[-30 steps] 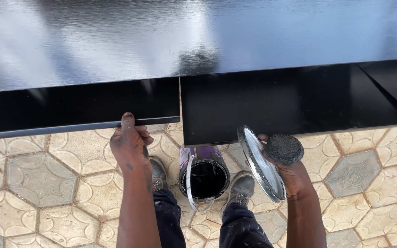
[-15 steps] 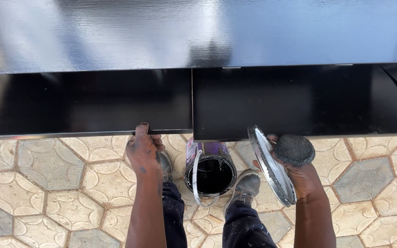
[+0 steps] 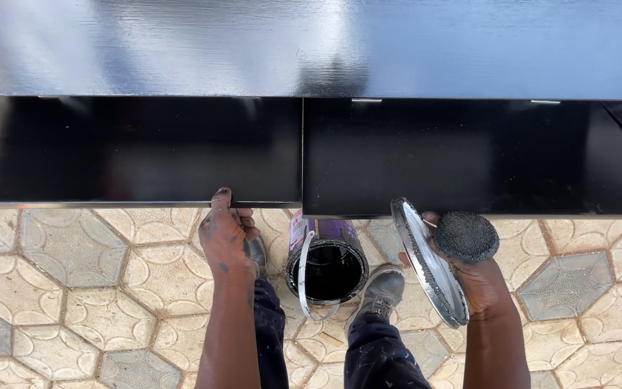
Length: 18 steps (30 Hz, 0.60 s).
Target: The person opens a paint can and uses a cloth to apply black paint to the surface of a long, black cabinet. They repeatedly dip the cloth into the paint can and wipe the cabinet's top and side surfaces.
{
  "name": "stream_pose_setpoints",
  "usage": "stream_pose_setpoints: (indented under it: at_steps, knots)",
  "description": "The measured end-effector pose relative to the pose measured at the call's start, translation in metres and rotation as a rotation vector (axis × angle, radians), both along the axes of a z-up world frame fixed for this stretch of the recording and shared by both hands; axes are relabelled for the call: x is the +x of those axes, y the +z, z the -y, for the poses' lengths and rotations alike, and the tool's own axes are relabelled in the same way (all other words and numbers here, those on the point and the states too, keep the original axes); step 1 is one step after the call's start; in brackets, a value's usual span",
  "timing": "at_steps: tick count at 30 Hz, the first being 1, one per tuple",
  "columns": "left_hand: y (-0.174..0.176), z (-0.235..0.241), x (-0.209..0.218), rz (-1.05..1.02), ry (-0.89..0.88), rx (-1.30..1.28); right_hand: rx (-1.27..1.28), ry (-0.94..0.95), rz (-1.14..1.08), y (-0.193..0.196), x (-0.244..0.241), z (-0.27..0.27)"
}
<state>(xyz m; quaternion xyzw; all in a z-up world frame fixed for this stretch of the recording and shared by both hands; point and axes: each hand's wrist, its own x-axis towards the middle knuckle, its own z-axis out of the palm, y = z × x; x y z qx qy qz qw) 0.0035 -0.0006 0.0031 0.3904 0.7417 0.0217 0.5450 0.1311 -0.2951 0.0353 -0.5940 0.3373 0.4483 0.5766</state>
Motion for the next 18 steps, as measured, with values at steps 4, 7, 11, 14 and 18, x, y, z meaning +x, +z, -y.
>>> stream_pose_setpoints:
  at_steps: [4,7,11,14,18]
  knots:
    - [0.011,0.002,0.009,0.012,-0.007,0.004,0.049,0.121,-0.051,-0.007,0.004,0.015]
    - [0.013,0.003,0.012,0.005,-0.03,0.004,0.054,0.113,-0.038,-0.011,0.003,0.02]
    - [0.008,0.003,0.011,0.037,-0.042,0.01,0.06,0.103,-0.022,-0.015,0.001,0.025]
    - [0.008,0.003,0.012,0.039,-0.035,0.019,0.066,0.091,-0.005,-0.018,0.0,0.028]
    - [-0.008,0.006,0.001,0.062,0.005,0.006,0.074,0.073,0.019,-0.023,-0.003,0.031]
